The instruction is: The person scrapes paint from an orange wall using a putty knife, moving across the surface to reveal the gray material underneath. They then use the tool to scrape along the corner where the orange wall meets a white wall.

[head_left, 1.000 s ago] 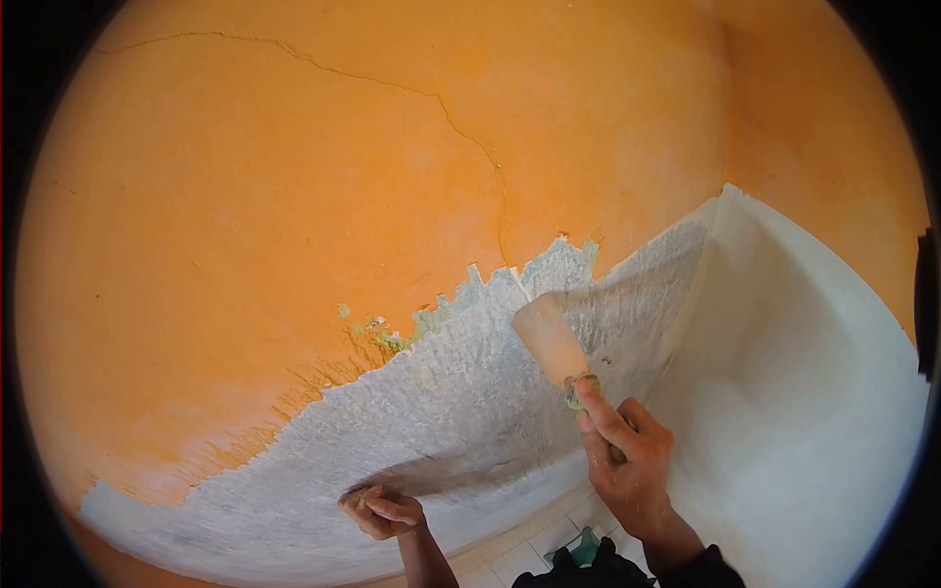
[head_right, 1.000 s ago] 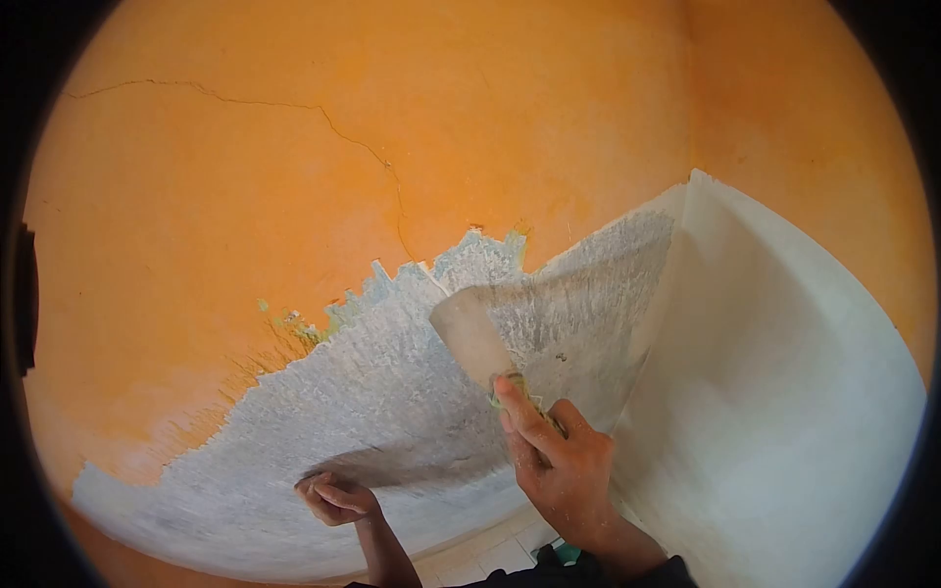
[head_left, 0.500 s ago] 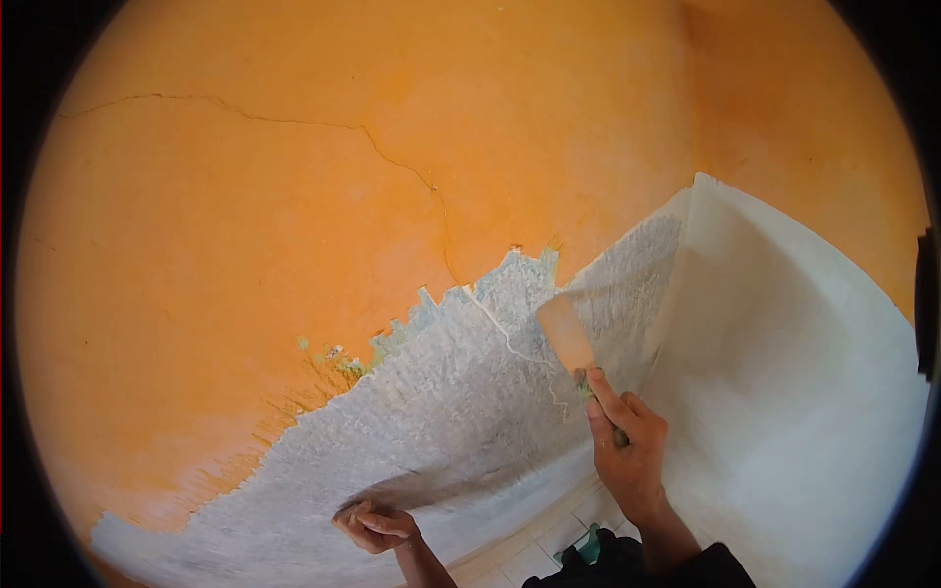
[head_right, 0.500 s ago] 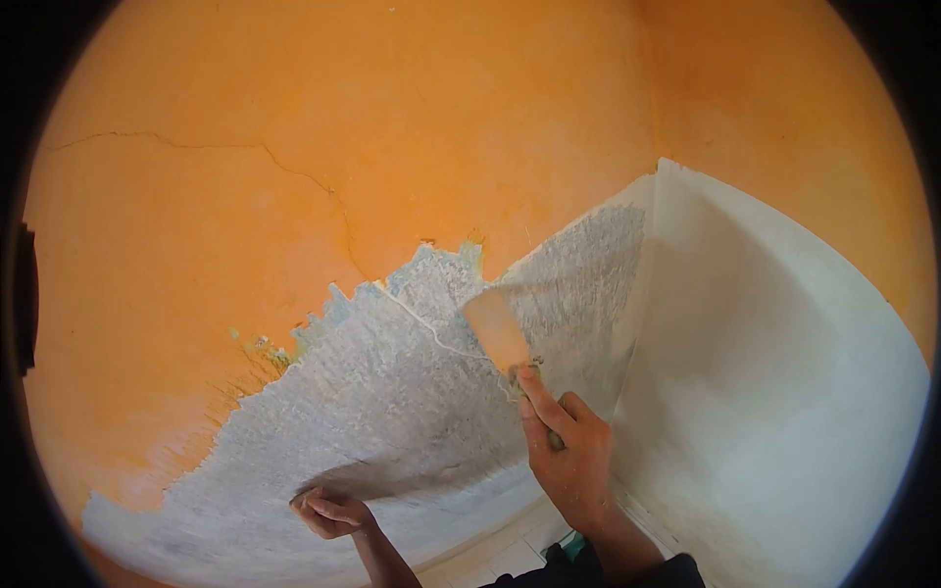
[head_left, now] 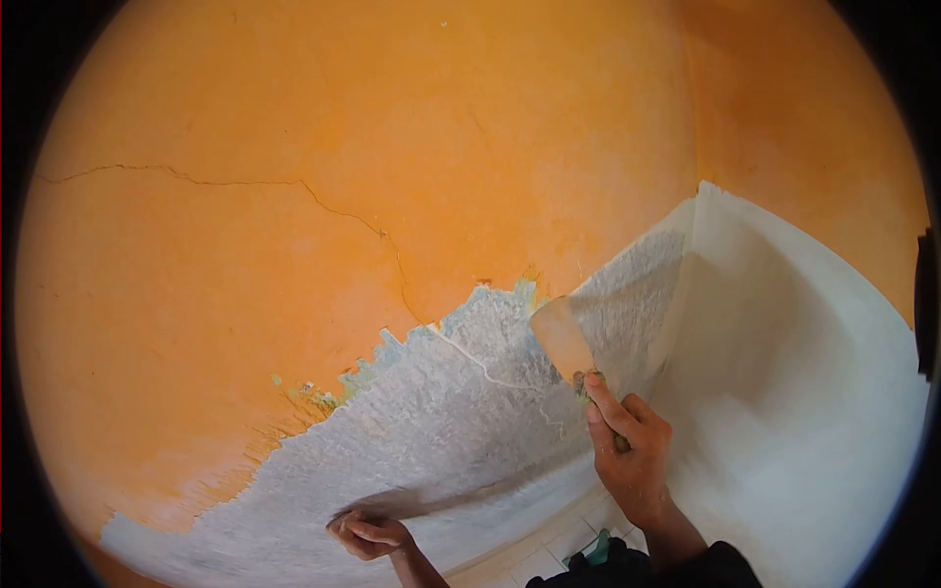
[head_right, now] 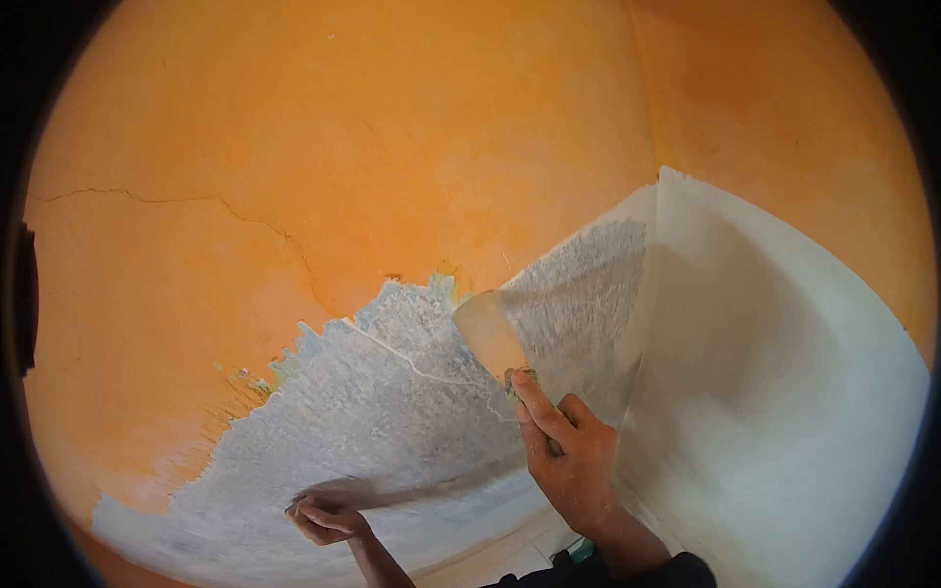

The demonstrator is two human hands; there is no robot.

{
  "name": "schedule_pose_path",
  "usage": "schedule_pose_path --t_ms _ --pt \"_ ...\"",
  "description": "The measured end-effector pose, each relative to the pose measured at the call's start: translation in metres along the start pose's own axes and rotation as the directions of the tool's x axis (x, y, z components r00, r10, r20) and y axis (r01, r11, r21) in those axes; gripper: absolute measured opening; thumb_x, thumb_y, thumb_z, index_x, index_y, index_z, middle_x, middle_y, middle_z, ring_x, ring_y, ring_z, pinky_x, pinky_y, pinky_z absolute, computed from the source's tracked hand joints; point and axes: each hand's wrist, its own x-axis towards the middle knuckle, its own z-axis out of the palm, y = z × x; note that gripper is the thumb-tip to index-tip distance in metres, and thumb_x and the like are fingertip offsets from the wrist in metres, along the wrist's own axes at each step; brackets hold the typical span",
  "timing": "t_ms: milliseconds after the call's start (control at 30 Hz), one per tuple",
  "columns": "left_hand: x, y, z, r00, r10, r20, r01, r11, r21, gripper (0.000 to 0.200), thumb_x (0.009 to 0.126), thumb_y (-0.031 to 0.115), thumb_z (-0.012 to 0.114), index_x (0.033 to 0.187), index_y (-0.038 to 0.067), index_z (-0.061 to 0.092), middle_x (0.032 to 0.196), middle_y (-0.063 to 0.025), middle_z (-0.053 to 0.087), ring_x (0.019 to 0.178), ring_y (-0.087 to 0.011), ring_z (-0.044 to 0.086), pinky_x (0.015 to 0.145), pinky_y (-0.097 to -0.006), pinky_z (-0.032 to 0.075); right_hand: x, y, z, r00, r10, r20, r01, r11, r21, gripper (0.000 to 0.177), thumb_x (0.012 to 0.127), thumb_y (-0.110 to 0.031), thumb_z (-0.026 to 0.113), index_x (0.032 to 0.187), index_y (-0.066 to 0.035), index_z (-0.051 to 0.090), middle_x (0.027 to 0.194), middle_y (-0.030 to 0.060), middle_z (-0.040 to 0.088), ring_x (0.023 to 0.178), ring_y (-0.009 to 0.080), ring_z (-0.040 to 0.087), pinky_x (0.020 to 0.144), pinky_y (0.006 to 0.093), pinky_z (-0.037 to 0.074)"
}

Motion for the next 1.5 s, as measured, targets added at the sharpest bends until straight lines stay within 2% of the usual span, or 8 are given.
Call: schedule_pose_path --t_ms 400,600,700,900,1100,1200,1300,1500 --pt "0.001 0.014 0.002 0.998 -0.056 -0.014 0.057 0.995 0.079 0.029 0.095 0.017 0.040 0.072 0.000 0.047 0.069 -0.0058 0.042 0.061 -0.0161 0.039 0.053 -0.0277 0.032 0.012 0.004 -0.023 0.997 -0.037 0.065 0.038 0.999 -0.013 0.045 0.078 -0.005 0.071 0.120 -0.020 0.064 0.057 0.0041 0.038 0.043 0.0150 0.038 0.041 0.0302 0.035" --pt "-0.005 0.013 0.001 0.987 -0.156 -0.036 0.157 0.987 0.027 0.030 0.095 0.017 0.040 0.070 0.000 0.046 0.067 -0.0060 0.041 0.059 -0.0170 0.038 0.052 -0.0286 0.031 0.046 -0.003 -0.008 0.985 -0.160 -0.071 0.162 0.987 0.023 0.045 0.077 -0.004 0.072 0.119 -0.019 0.064 0.057 0.0047 0.038 0.043 0.0155 0.038 0.041 0.0301 0.035" --pt "0.004 0.006 0.006 0.999 -0.023 -0.034 0.023 1.000 -0.011 0.029 0.095 0.017 0.043 0.072 0.001 0.047 0.071 -0.0053 0.043 0.059 -0.0148 0.040 0.052 -0.0263 0.031 0.011 0.008 -0.016 0.997 -0.053 0.051 0.051 0.998 0.040 0.044 0.078 -0.005 0.071 0.119 -0.019 0.065 0.057 0.0049 0.038 0.043 0.0155 0.038 0.041 0.0301 0.035" --pt "-0.003 0.009 0.002 0.998 -0.063 -0.013 0.063 0.997 0.041 0.029 0.095 0.016 0.040 0.071 0.001 0.047 0.070 -0.0051 0.042 0.061 -0.0149 0.039 0.052 -0.0268 0.031 0.019 0.007 -0.030 0.995 -0.030 0.095 0.030 1.000 0.003 0.042 0.079 -0.004 0.070 0.118 -0.018 0.065 0.058 0.0051 0.039 0.044 0.0152 0.038 0.041 0.0300 0.035" --pt "0.002 0.014 0.004 0.997 -0.074 -0.030 0.077 0.991 0.106 0.029 0.095 0.015 0.040 0.071 0.001 0.047 0.068 -0.0051 0.041 0.061 -0.0159 0.039 0.053 -0.0286 0.032 0.042 -0.001 -0.010 0.991 -0.129 -0.021 0.130 0.989 0.064 0.042 0.079 -0.005 0.070 0.119 -0.018 0.065 0.058 0.0050 0.040 0.043 0.0143 0.039 0.041 0.0296 0.036" --pt "0.002 0.000 0.006 0.999 0.028 -0.039 -0.029 0.999 -0.034 0.029 0.095 0.016 0.040 0.071 0.001 0.047 0.067 -0.0051 0.041 0.061 -0.0164 0.039 0.054 -0.0286 0.032 0.006 0.006 -0.011 0.996 -0.058 0.065 0.054 0.997 0.058 0.043 0.079 -0.005 0.071 0.119 -0.018 0.065 0.058 0.0051 0.040 0.043 0.0151 0.039 0.041 0.0303 0.036" --pt "0.001 0.013 0.005 0.996 -0.076 -0.037 0.079 0.993 0.086 0.032 0.094 0.015 0.039 0.066 0.001 0.044 0.067 -0.0074 0.041 0.058 -0.0192 0.039 0.051 -0.0302 0.031 0.009 -0.001 -0.021 0.995 0.007 0.097 -0.007 1.000 -0.003 0.043 0.078 -0.005 0.071 0.119 -0.019 0.065 0.058 0.0051 0.040 0.043 0.0157 0.038 0.041 0.0308 0.036" --pt "-0.003 0.011 0.001 0.995 -0.097 -0.002 0.097 0.992 0.081 0.029 0.096 0.016 0.039 0.071 0.001 0.046 0.070 -0.0055 0.041 0.063 -0.0166 0.040 0.056 -0.0283 0.033 0.008 0.005 -0.013 0.999 -0.044 0.032 0.045 0.999 -0.023 0.043 0.079 -0.005 0.070 0.119 -0.019 0.065 0.057 0.0050 0.038 0.043 0.0154 0.038 0.041 0.0306 0.035"
